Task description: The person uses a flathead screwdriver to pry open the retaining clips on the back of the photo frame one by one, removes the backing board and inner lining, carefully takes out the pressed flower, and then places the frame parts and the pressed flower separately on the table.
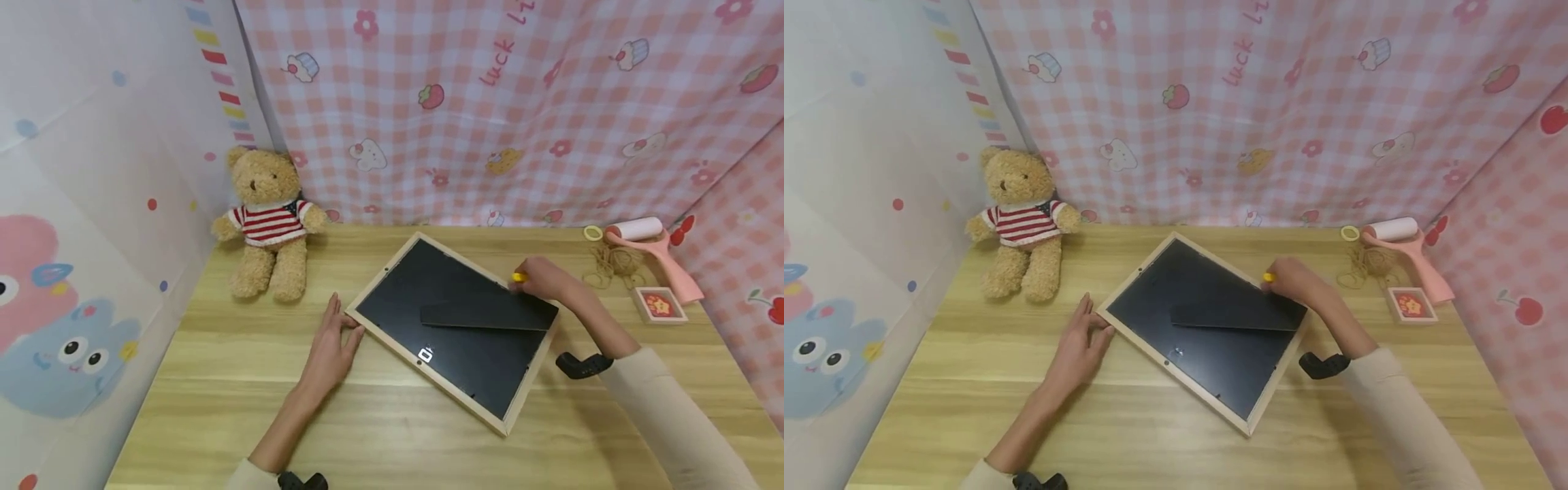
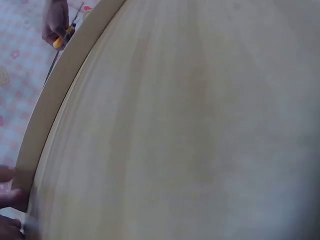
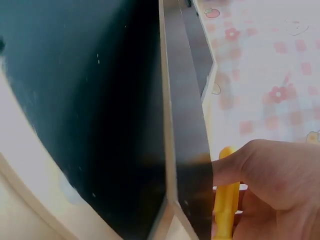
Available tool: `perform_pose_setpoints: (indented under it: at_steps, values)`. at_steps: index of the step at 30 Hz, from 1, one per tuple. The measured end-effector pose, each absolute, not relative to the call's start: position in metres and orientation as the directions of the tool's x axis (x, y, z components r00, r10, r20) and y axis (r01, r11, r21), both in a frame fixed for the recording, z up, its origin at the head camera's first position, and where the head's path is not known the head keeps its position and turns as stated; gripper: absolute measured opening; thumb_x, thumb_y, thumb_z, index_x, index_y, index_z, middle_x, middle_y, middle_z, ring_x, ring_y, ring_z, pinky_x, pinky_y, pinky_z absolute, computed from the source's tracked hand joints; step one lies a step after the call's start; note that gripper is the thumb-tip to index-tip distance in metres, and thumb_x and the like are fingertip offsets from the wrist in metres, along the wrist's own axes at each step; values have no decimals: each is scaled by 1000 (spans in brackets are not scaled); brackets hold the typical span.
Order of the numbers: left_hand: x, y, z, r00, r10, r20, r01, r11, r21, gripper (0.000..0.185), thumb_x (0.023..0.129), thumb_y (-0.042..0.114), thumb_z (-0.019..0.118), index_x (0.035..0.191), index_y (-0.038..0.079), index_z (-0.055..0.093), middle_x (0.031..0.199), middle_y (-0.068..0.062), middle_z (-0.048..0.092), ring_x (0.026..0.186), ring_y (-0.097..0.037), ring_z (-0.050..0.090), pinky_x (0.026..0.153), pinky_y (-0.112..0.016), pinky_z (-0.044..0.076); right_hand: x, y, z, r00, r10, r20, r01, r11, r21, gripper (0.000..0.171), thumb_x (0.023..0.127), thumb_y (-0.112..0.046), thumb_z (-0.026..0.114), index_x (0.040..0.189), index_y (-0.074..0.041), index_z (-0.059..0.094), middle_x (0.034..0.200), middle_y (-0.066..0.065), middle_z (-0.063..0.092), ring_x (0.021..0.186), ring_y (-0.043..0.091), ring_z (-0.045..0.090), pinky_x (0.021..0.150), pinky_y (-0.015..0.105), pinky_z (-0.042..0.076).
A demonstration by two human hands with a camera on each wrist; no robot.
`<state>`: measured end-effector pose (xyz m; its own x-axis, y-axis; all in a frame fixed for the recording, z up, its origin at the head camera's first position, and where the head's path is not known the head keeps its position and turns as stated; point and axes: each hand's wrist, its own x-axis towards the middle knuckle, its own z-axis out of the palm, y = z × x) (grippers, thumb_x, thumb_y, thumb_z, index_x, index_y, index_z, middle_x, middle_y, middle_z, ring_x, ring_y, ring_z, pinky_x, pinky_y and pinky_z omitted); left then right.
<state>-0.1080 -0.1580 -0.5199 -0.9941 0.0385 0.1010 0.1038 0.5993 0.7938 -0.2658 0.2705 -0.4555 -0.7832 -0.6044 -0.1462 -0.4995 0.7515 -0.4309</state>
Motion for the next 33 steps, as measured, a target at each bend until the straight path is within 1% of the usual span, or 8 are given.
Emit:
perform_pose_setpoints:
  at_steps: [2,5,7,10,17,22,26,33]
  values:
    - [-109,-155,-516,-995,97,-5,55,606,793,49,112,26,66,141,-13,58,181,-30,4,165,-54,17,131,-68,28,-270,283,-471,-777,-614,-134,-501,734,-459,36,107,-21,71,75,-5,65,63,-2,46,57,14,40,59,29,34]
    - [-117,-152,-507,-965,230,-126,45,622,782,88,112,41,64,167,-15,25,180,-29,-15,164,-59,-8,134,-72,10,-270,296,-487,-789,-606,-99,-500,728,-468,37,105,-24,70,72,-8,63,63,-4,46,56,14,41,56,28,32]
    - [-125,-150,-503,-931,318,-181,65,630,774,106,110,51,64,169,-13,3,177,-29,-26,162,-57,-19,134,-71,-1,-260,293,-481,-819,-557,-136,-443,765,-467,36,103,-22,72,71,-8,63,63,-3,48,56,14,43,57,29,34]
    - [-139,-150,-500,-891,403,-211,104,632,768,122,106,59,66,167,-11,-12,174,-29,-34,164,-48,-26,134,-66,-14,-241,286,-467,-840,-512,-179,-390,800,-457,33,101,-18,72,71,-7,63,63,-1,49,57,16,45,58,30,36]
    - [-169,-154,-508,-852,498,-163,186,579,794,139,97,57,80,167,-6,-22,174,-25,-37,165,-42,-29,128,-66,-27,-218,295,-483,-827,-522,-208,-366,781,-506,34,99,-19,72,67,-11,63,57,-5,52,52,10,46,54,24,35]
    - [-190,-159,-521,-821,557,-127,251,551,796,153,86,72,82,168,-4,-22,176,-21,-36,166,-38,-29,128,-61,-30,-194,286,-477,-822,-493,-286,-303,803,-513,26,98,-13,70,73,-7,66,60,0,58,54,13,51,56,26,41]
    - [-209,-165,-533,-788,602,-133,303,565,767,158,80,86,76,169,-2,-21,178,-15,-35,167,-32,-30,128,-57,-31,-184,290,-497,-824,-495,-276,-343,823,-453,26,98,-14,68,73,-10,65,61,-2,54,54,13,48,53,24,38]
    - [-225,-172,-541,-765,634,-116,298,508,808,146,86,72,81,173,5,-16,180,-14,-31,167,-30,-30,128,-53,-33,-167,292,-524,-848,-451,-280,-321,856,-405,27,98,-18,72,73,-13,63,64,-3,48,55,12,43,52,24,33]
